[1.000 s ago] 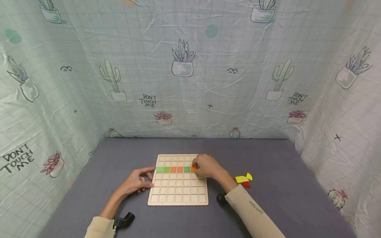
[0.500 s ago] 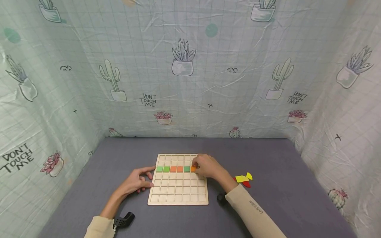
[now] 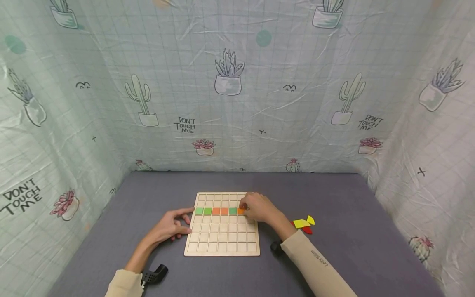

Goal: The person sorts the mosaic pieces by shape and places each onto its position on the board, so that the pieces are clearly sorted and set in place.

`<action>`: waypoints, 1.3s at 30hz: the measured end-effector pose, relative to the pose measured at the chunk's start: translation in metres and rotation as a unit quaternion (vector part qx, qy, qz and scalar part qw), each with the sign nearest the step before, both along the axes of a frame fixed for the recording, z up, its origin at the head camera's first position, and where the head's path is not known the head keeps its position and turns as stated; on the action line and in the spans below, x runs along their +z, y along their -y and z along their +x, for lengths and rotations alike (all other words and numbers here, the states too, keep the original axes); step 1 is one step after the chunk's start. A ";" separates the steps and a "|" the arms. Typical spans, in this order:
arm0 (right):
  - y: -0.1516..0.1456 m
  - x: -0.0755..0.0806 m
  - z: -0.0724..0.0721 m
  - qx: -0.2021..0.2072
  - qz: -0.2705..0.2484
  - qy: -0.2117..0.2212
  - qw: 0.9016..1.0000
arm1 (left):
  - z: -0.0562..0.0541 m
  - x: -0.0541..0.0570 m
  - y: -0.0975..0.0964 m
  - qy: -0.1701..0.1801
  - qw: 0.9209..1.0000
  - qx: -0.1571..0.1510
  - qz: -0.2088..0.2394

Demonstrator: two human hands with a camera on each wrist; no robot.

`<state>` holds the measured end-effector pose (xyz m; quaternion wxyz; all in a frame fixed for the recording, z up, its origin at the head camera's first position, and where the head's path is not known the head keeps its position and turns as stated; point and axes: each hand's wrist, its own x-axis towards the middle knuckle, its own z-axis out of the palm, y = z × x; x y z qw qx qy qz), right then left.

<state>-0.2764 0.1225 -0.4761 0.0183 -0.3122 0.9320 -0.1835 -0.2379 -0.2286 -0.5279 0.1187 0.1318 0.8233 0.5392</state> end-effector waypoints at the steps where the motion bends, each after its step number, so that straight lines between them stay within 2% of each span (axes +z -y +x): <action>1: 0.000 0.000 0.000 -0.001 0.002 -0.001 1.000 | 0.000 0.000 0.000 -0.001 1.000 -0.001 -0.001; 13: 0.002 -0.002 -0.002 -0.017 0.014 0.002 1.000 | -0.001 -0.001 0.000 -0.001 1.000 -0.005 0.001; 22: -0.001 -0.005 -0.002 -0.011 0.003 -0.001 1.000 | -0.001 -0.001 0.001 -0.007 1.000 -0.008 0.002; 27: -0.011 0.001 0.002 -0.004 -0.012 0.001 1.000 | -0.002 -0.002 0.000 -0.012 1.000 -0.007 -0.002; 39: -0.055 0.015 0.011 -0.028 -0.031 0.006 0.999 | -0.001 -0.004 0.000 -0.004 1.000 -0.004 0.006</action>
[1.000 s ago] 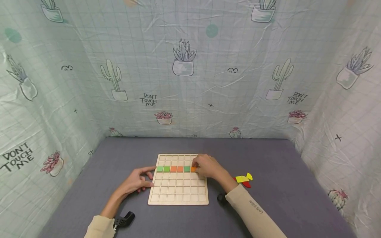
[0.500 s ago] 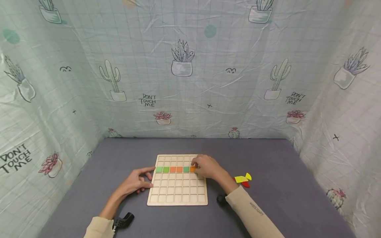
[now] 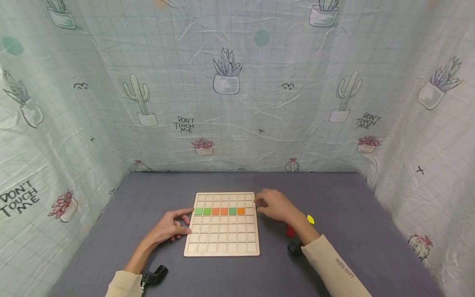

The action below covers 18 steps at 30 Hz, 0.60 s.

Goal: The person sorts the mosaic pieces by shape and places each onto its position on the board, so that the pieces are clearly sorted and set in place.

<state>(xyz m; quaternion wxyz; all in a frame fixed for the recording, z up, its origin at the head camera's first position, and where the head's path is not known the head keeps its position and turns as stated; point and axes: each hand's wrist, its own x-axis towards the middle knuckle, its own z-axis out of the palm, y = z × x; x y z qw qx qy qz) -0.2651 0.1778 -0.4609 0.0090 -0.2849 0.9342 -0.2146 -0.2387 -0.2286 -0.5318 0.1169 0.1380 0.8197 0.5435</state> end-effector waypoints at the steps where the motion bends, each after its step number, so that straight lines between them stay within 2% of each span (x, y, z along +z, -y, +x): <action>1: -0.005 0.002 0.001 -0.002 -0.004 -0.002 1.000 | 0.000 0.000 0.000 0.000 1.000 0.000 0.001; 8: -0.039 0.009 0.006 -0.017 -0.011 -0.021 1.000 | 0.001 0.001 0.000 -0.001 1.000 -0.006 0.008; 18: -0.079 0.011 0.018 -0.045 -0.008 -0.007 0.999 | 0.000 0.001 0.000 0.000 1.000 -0.005 -0.001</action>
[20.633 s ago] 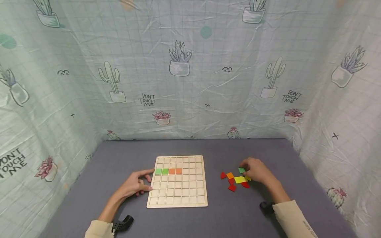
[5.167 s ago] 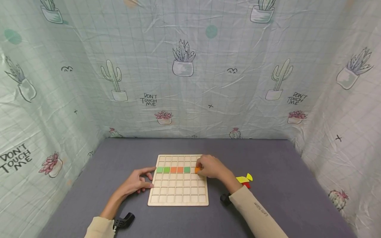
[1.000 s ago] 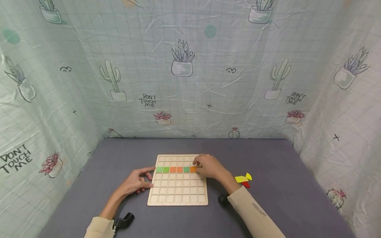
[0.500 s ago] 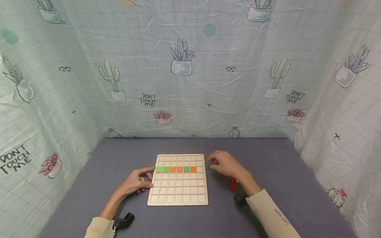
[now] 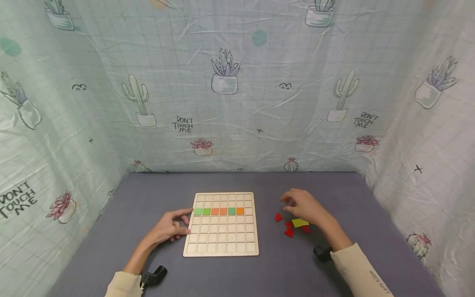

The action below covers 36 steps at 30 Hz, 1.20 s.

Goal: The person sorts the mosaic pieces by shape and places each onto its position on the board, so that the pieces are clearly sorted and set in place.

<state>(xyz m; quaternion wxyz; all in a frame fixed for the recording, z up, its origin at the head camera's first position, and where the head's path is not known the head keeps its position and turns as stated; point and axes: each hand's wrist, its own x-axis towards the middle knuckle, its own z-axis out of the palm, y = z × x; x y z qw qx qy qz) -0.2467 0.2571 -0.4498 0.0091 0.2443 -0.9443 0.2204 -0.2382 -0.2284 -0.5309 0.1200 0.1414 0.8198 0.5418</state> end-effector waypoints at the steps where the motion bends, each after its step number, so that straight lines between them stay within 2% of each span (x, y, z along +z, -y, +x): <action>1: -0.003 0.000 0.001 -0.001 0.000 0.001 1.000 | 0.000 0.000 0.000 0.000 1.000 0.001 -0.002; 11: -0.023 -0.008 0.013 -0.007 0.010 0.036 0.999 | 0.000 0.000 -0.001 -0.004 1.000 0.004 -0.006; 16: -0.028 -0.015 0.016 -0.013 0.012 0.053 0.998 | -0.002 -0.001 -0.001 -0.005 1.000 0.004 -0.008; 22: -0.033 -0.026 0.017 -0.002 0.005 0.066 0.998 | -0.002 -0.001 0.000 -0.007 1.000 0.000 -0.009; 27: -0.036 -0.033 0.018 0.006 0.001 0.065 0.998 | -0.001 -0.001 -0.001 -0.010 1.000 0.000 -0.012; 36: -0.034 -0.034 0.021 0.007 -0.008 0.056 0.998 | -0.001 0.000 -0.001 -0.012 1.000 0.002 -0.015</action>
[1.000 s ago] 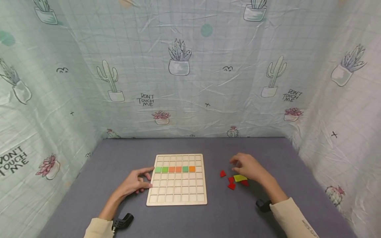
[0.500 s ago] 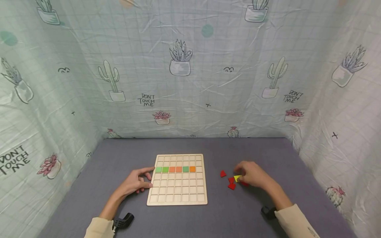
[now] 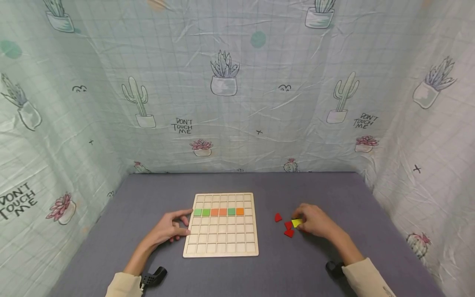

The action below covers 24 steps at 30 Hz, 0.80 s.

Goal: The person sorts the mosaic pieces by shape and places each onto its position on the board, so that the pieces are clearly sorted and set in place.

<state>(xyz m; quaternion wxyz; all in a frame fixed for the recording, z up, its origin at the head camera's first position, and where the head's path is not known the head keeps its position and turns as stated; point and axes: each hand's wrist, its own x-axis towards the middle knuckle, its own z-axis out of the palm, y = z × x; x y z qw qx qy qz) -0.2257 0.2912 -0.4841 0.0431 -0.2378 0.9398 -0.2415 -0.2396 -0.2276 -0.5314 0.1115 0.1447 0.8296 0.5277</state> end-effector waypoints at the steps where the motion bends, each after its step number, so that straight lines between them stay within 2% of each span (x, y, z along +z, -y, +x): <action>1: 0.000 0.000 0.000 0.002 -0.001 -0.001 1.000 | 0.000 0.000 0.000 -0.001 1.000 0.000 0.000; 14: -0.001 0.000 -0.001 0.002 0.004 -0.006 1.000 | 0.001 0.000 0.000 -0.003 1.000 0.001 0.006; 24: 0.001 0.004 -0.003 0.006 0.012 -0.026 1.000 | 0.002 0.002 -0.001 0.005 1.000 0.002 0.012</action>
